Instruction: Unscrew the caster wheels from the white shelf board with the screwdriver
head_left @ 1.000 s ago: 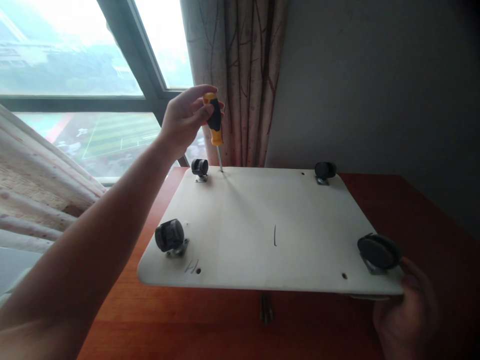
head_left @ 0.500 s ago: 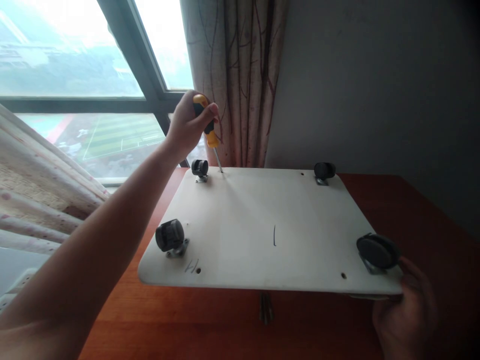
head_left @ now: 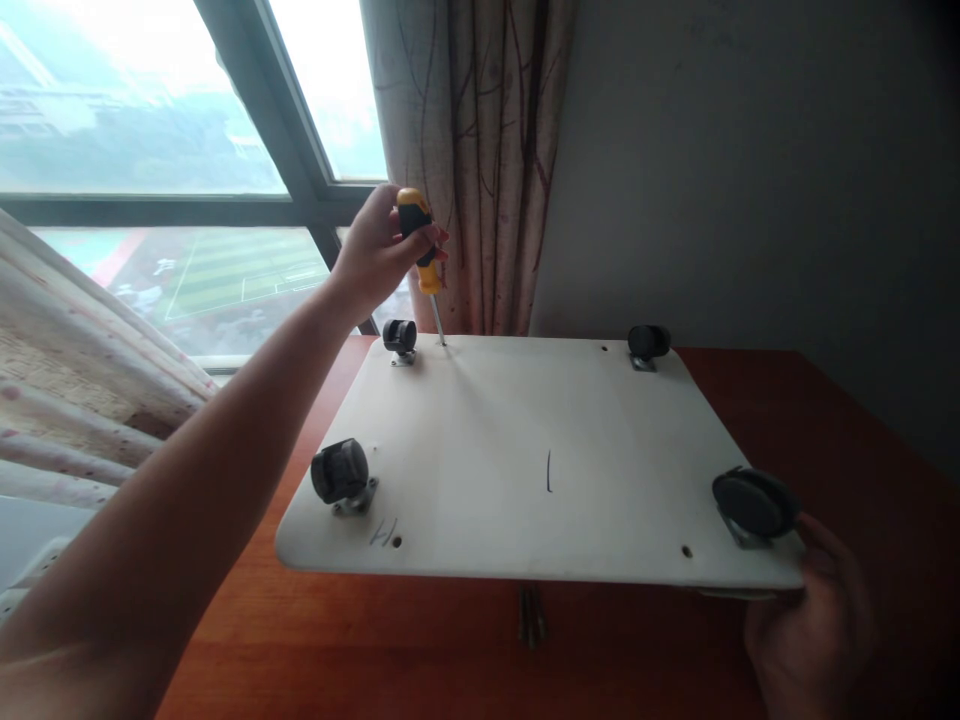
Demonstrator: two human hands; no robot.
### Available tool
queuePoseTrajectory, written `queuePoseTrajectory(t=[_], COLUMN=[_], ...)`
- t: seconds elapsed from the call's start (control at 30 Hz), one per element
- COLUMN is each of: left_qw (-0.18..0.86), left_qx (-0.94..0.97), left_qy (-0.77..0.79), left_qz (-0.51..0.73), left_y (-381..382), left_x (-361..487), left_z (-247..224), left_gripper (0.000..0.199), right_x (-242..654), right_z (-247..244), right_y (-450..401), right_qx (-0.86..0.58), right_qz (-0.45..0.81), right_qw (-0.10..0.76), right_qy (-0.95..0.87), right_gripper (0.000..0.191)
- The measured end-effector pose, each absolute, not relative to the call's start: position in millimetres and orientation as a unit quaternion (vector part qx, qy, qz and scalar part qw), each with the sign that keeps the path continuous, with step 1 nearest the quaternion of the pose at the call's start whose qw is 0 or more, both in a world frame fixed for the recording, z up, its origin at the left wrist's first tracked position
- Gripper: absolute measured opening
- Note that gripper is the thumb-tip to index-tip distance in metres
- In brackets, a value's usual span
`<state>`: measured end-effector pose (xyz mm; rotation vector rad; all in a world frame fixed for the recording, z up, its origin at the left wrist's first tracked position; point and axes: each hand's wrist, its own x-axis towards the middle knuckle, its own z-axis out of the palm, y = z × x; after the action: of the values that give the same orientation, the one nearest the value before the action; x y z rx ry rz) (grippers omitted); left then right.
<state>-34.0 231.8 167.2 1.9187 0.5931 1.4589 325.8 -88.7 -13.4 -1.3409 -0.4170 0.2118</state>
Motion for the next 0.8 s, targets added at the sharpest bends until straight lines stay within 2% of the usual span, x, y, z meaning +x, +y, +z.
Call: queuePoseTrajectory(t=[0.13, 0.27, 0.33, 0.47, 0.67, 0.8], left_qw=[0.263, 0.197, 0.220, 0.309, 0.354, 0.391], left_qx=[0.728, 0.745, 0.743, 0.706, 0.701, 0.688], left_qy=[0.260, 0.269, 0.264, 0.238, 0.218, 0.218], left_qz=[0.578, 0.577, 0.575, 0.591, 0.580, 0.571], left_y=[235.2, 235.1, 233.5, 230.3, 232.5, 234.8], left_x=[-33.4, -33.2, -31.2, -26.4, -28.2, -30.4], left_z=[163.0, 160.7, 160.6, 160.3, 158.8, 160.3], left_gripper=[0.041, 0.034, 0.032, 0.040, 0.029, 0.033], right_x=[327.4, 326.9, 326.2, 325.7, 327.6, 326.9], right_z=[-15.2, -15.5, -14.9, -14.5, -17.3, -16.5], right_y=[-86.7, -86.8, -87.3, -87.7, -88.5, -88.6], right_qx=[-0.601, -0.598, -0.589, -0.584, -0.585, -0.593], right_qz=[0.062, 0.071, 0.080, 0.082, 0.089, 0.081], right_qw=[0.775, 0.775, 0.781, 0.787, 0.784, 0.778], right_qy=[-0.185, -0.192, -0.190, -0.182, -0.188, -0.192], right_gripper=[0.024, 0.025, 0.026, 0.027, 0.027, 0.028])
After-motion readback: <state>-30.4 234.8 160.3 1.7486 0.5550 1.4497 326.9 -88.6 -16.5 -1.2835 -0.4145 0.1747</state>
